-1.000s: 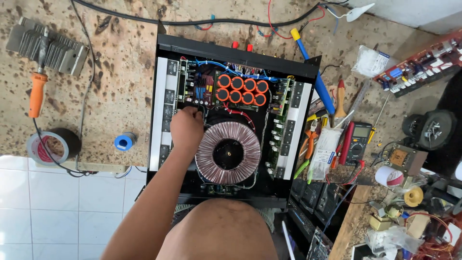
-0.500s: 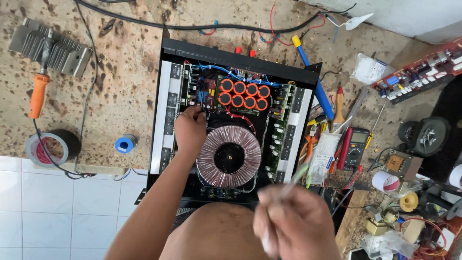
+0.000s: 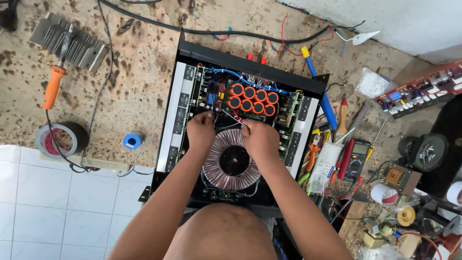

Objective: The person works on an open electronic device, connecting wires to a circuit board and arranging components inside the chassis. They use pliers to strip and cut wires, then insert and secure them into the board while organizing the internal layout.

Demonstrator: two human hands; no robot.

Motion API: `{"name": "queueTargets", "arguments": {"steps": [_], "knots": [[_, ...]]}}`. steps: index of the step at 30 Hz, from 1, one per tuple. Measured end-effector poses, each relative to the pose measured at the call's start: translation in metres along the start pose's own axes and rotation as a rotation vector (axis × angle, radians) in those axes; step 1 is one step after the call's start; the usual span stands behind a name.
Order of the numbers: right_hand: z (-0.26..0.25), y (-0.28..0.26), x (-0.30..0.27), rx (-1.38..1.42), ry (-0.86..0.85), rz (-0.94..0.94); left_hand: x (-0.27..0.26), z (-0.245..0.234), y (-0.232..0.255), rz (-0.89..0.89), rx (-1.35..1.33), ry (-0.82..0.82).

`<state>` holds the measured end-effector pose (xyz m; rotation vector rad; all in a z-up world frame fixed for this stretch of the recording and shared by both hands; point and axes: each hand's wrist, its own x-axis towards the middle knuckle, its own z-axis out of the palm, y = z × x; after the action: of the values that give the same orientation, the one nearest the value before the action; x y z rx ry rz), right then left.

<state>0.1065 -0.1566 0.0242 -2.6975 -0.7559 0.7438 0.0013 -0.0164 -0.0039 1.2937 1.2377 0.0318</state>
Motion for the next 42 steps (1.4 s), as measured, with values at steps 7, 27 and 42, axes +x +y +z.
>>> {"name": "queueTargets", "arguments": {"steps": [7,27,42], "knots": [[-0.008,-0.012,0.014,-0.036,-0.114,0.111,0.010,0.006,-0.013,0.045,-0.023,0.001],[-0.028,-0.031,-0.038,0.198,-0.010,0.135,-0.018,0.001,0.007,0.123,-0.082,0.102],[0.002,-0.037,-0.006,0.027,0.003,0.130,0.028,0.025,-0.046,-0.039,-0.104,0.024]]}}
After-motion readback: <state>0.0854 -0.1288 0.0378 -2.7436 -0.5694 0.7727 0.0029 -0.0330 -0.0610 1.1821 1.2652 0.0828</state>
